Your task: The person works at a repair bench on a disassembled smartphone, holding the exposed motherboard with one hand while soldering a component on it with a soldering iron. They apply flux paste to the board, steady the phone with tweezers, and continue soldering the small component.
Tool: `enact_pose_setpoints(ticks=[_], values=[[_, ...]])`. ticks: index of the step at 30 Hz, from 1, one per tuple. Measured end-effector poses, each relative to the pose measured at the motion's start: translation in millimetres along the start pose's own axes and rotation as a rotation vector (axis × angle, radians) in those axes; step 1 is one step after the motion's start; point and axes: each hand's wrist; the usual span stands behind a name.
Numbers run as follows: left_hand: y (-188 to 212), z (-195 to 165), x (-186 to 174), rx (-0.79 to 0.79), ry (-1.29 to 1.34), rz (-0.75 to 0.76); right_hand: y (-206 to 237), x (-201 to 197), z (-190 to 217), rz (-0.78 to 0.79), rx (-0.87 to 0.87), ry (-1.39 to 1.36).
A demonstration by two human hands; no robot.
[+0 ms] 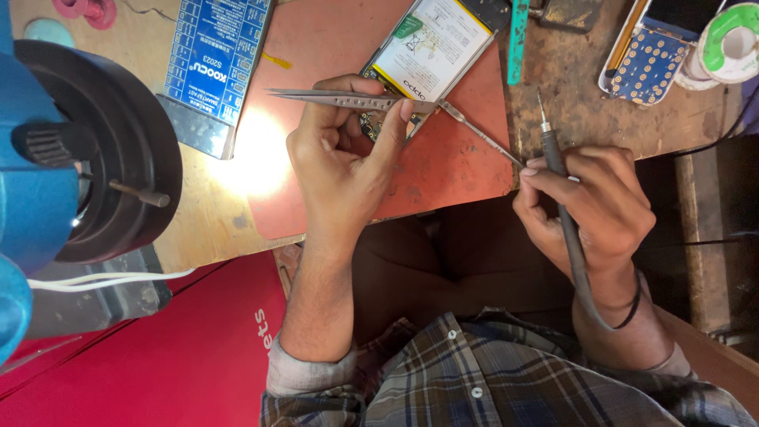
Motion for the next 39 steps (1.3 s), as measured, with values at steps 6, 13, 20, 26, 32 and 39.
enact_pose_setpoints(ticks=[6, 13, 20, 26, 32, 39], values=[[0.2, -0.6, 0.0, -0.005, 0.049, 0.003, 1.1, 0.4, -2.2, -0.004, -0.019, -0.004], [1.2, 3.4, 0.8, 0.001, 0.056, 0.004, 2.5, 2.4, -4.5, -0.01, -0.038, -0.015], [0.6, 2.5, 1.0, -0.002, 0.072, 0.009, 1.6, 2.8, -3.6, -0.01, -0.034, -0.029], [0.5, -0.7, 1.0, -0.023, 0.051, 0.01, 3.3, 3.2, -3.1, -0.01, -0.024, -0.008], [0.0, -0.6, 1.3, 0.004, 0.008, 0.006, 3.1, 3.0, -2.3, -0.008, -0.02, -0.005], [0.1, 0.0, 1.2, 0.009, -0.016, -0.004, 1.5, 3.1, -3.4, -0.014, -0.044, -0.021]])
Point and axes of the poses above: each hand's wrist, its own y-axis away from the middle knuckle, its own x-axis out of the palm, z = x × y
